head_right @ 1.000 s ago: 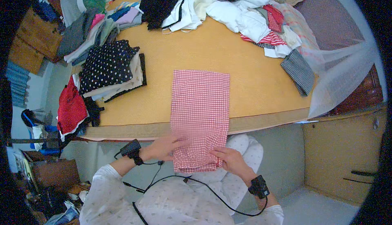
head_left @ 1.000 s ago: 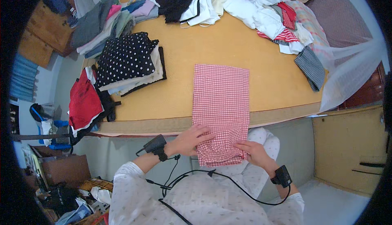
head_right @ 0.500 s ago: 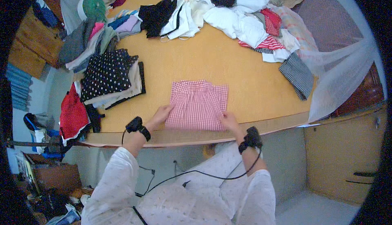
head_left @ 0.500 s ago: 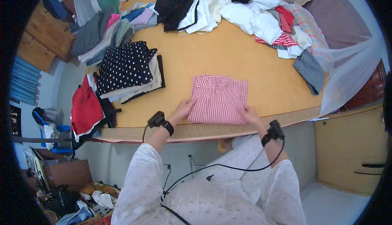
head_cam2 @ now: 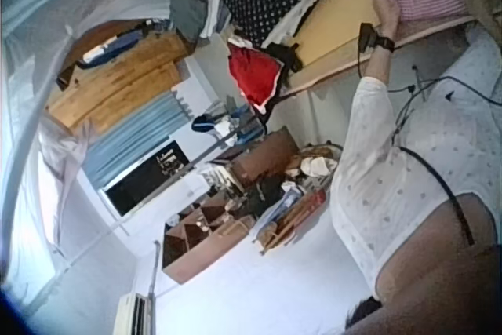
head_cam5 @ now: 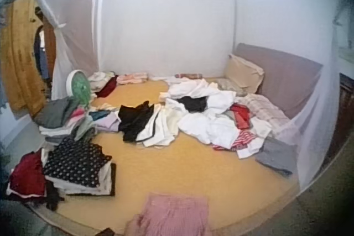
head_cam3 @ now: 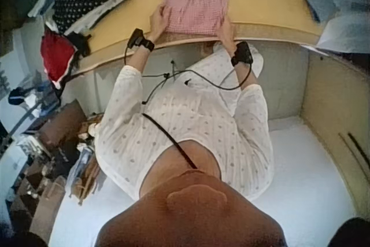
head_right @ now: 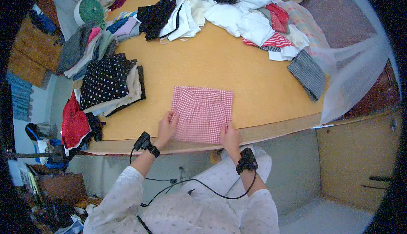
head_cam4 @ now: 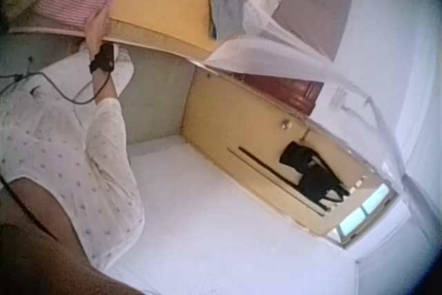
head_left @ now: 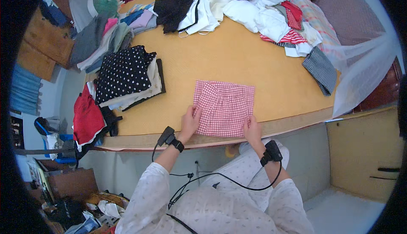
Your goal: Folding various items of clothing on a bed.
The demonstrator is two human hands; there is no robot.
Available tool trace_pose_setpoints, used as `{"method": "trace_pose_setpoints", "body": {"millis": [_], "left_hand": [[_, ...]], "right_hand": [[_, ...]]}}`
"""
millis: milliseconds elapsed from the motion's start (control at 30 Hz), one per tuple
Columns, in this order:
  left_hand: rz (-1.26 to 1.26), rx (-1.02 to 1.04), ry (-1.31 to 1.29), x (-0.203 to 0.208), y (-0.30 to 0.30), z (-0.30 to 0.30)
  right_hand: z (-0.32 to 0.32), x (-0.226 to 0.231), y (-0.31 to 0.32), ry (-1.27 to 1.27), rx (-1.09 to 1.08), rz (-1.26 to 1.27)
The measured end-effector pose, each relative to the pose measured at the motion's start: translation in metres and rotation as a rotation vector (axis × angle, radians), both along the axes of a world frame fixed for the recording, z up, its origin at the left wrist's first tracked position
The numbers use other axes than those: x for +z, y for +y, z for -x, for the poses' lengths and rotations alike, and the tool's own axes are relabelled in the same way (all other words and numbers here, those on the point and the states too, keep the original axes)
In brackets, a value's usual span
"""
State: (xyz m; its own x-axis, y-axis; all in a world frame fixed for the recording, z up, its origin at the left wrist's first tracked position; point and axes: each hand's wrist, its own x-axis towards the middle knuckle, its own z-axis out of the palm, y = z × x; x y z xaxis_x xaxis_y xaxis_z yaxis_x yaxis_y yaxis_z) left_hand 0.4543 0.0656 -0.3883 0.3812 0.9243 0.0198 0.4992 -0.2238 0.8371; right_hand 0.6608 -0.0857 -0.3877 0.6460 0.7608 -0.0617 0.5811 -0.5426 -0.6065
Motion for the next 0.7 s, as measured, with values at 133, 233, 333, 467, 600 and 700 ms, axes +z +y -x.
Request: {"method": "trace_pose_setpoints", "body": {"millis": [133, 233, 333, 467, 600, 700], "left_hand": [[-0.2, 0.004, 0.287, 0.035, -0.004, -0.002], [-0.409, -0.049, 0.173, 0.043, -0.006, -0.013], [-0.438, -0.168, 0.136, 0.065, -0.011, -0.06], [-0.383, -0.357, 0.274, 0.05, -0.009, -0.102], [-0.28, -0.392, 0.471, 0.036, -0.012, -0.125], [-0.327, -0.393, 0.552, 0.016, -0.009, -0.127]], "right_hand": [[-0.024, 0.006, -0.001, 0.042, 0.0, -0.108], [-0.081, 0.011, -0.002, -0.079, 0.011, -0.22], [-0.179, 0.013, -0.007, -0.248, -0.135, -0.222], [-0.275, 0.002, -0.027, -0.299, -0.342, -0.163], [-0.329, -0.013, -0.039, -0.283, -0.433, -0.089], [-0.358, -0.014, -0.052, -0.462, -0.558, 0.147]]}}
